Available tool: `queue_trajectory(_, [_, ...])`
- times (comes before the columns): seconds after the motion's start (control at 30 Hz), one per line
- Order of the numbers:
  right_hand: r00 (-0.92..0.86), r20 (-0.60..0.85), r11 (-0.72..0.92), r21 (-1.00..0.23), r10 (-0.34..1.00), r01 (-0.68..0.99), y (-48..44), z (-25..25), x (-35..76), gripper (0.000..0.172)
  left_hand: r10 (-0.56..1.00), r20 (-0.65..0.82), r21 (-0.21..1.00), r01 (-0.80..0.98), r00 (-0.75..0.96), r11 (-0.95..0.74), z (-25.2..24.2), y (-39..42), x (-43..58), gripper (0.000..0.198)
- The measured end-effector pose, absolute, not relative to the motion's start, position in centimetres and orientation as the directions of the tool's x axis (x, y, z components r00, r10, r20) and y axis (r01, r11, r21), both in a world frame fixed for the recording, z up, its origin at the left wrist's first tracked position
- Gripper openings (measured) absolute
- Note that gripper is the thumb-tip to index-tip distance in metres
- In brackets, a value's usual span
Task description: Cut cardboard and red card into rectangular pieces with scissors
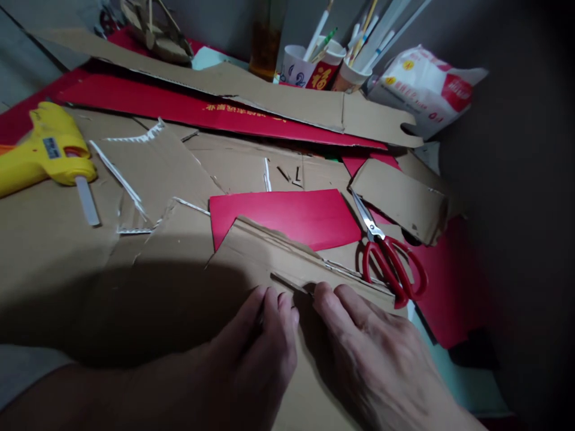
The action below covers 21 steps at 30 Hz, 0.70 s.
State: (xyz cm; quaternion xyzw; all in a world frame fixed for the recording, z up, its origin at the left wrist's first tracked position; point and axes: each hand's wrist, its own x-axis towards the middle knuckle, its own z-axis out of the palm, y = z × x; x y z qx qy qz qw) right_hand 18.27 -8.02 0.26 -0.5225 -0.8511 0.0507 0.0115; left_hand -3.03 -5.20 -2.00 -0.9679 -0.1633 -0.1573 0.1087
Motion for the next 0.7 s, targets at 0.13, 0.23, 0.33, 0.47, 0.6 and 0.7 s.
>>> queue_trajectory(0.13, [-0.460, -0.044, 0.451, -0.132, 0.887, 0.883, -7.2, 0.4, 18.0, 0.028, 0.257, 0.032, -0.626, 0.221, 0.966, -0.748, -2.3, -6.8, -1.4, 0.042])
queue_trajectory(0.23, [-0.457, -0.041, 0.450, -0.113, 0.889, 0.886, -6.5, 0.7, 17.7, 0.024, 0.326, -0.581, -0.813, -0.553, 0.746, -0.185, -3.0, -8.3, 0.5, 0.055])
queue_trajectory(0.33, [-0.442, -0.033, 0.435, -0.118, 0.897, 0.892, -6.2, 1.0, 17.2, 0.020, 0.356, -0.682, -0.695, -0.717, 0.639, -0.045, -3.4, -9.6, 3.0, 0.057])
queue_trajectory(0.47, [-0.470, -0.018, 0.456, -0.206, 0.883, 0.866, -5.7, 1.4, 16.6, 0.019, 0.392, -0.788, -0.467, -0.876, 0.474, 0.120, -3.1, -11.1, 6.3, 0.048])
queue_trajectory(0.6, [-0.490, -0.037, 0.466, -0.254, 0.871, 0.848, -4.7, 1.8, 16.2, 0.025, 0.727, -0.682, 0.355, -0.834, 0.078, 0.423, -3.2, -11.6, 7.1, 0.029])
queue_trajectory(0.7, [-0.516, -0.036, 0.492, -0.252, 0.856, 0.833, -4.0, 1.9, 15.9, 0.028, 0.832, -0.553, 0.678, -0.552, 0.053, 0.486, -3.8, -11.3, 6.2, 0.035])
